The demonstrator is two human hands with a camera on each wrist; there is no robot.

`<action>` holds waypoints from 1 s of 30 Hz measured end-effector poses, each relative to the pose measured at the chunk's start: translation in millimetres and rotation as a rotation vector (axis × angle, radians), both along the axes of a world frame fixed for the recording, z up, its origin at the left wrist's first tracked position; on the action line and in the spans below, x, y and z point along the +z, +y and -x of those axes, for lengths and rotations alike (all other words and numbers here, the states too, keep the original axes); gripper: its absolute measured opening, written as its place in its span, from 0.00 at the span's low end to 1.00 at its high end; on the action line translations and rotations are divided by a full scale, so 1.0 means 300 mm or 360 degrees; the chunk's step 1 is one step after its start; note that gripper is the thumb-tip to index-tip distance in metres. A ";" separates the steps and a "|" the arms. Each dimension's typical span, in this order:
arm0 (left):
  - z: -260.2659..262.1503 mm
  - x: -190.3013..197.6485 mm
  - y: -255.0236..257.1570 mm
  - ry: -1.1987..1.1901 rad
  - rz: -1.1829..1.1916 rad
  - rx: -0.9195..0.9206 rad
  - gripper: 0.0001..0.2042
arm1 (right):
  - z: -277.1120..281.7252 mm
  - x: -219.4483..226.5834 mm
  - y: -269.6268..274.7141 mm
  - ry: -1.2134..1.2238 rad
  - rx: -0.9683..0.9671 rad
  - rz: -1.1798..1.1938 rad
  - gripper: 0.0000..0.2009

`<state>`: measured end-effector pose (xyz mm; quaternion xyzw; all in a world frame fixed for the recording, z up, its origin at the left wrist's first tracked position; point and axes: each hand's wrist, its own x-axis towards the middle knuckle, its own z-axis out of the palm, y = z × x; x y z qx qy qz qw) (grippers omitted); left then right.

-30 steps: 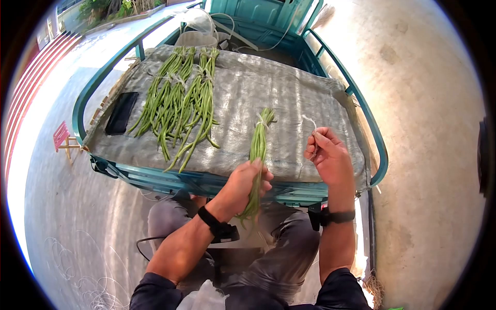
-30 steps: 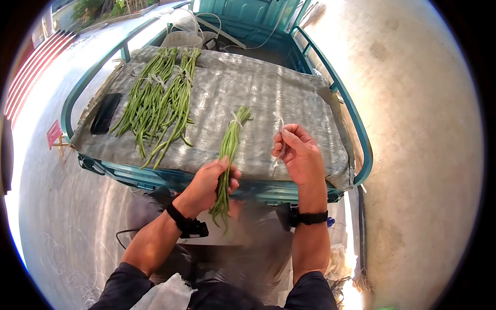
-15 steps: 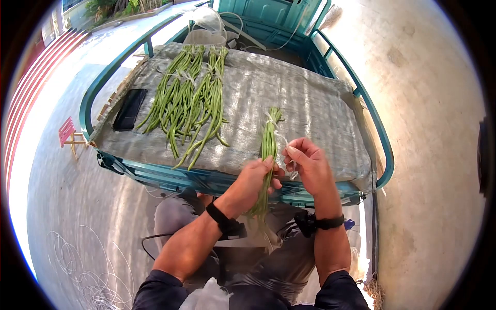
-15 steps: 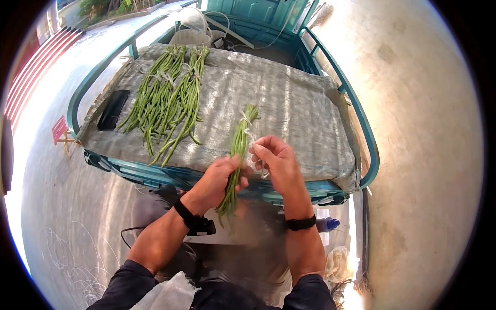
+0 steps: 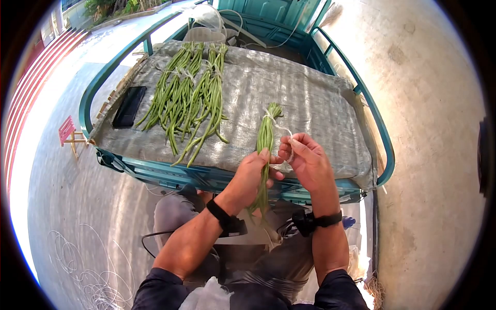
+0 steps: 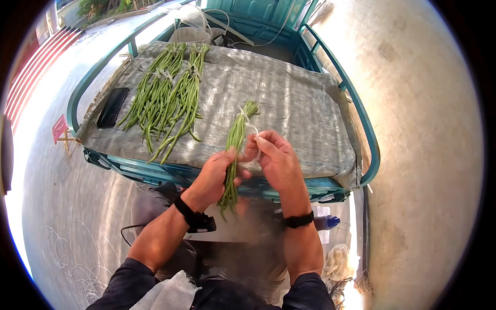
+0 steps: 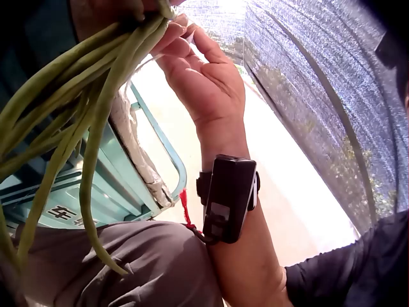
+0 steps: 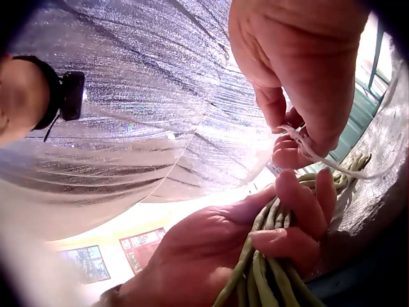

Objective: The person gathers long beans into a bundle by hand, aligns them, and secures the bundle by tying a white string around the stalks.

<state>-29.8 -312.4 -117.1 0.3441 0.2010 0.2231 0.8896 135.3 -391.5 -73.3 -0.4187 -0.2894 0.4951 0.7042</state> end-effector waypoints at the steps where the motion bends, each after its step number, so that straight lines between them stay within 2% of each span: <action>1: -0.001 0.007 -0.004 -0.0030 -0.0002 0.0008 0.20 | 0.000 -0.004 0.001 0.0029 0.0034 -0.0021 0.04; 6: 0.000 0.015 0.001 -0.0004 -0.0098 -0.0080 0.19 | 0.007 -0.023 0.013 0.0087 0.0084 -0.0064 0.04; 9: -0.001 0.005 0.002 -0.0062 -0.0064 -0.0119 0.20 | 0.021 -0.020 0.017 -0.0056 0.0053 0.0018 0.05; 15: -0.004 0.009 0.005 0.0002 -0.0094 -0.0166 0.20 | 0.005 -0.042 0.010 -0.0655 -0.0062 0.0203 0.06; 18: -0.002 0.003 0.001 -0.0022 -0.0077 -0.0127 0.21 | -0.007 -0.064 0.009 -0.0726 -0.0136 0.0080 0.05; 24: -0.010 0.003 -0.002 -0.0019 -0.0040 -0.0186 0.21 | -0.009 -0.057 -0.004 -0.0429 -0.0115 0.0190 0.04; 30: -0.022 -0.026 -0.016 -0.0078 0.0004 -0.0144 0.18 | 0.000 -0.048 0.003 -0.0521 -0.0119 0.0181 0.06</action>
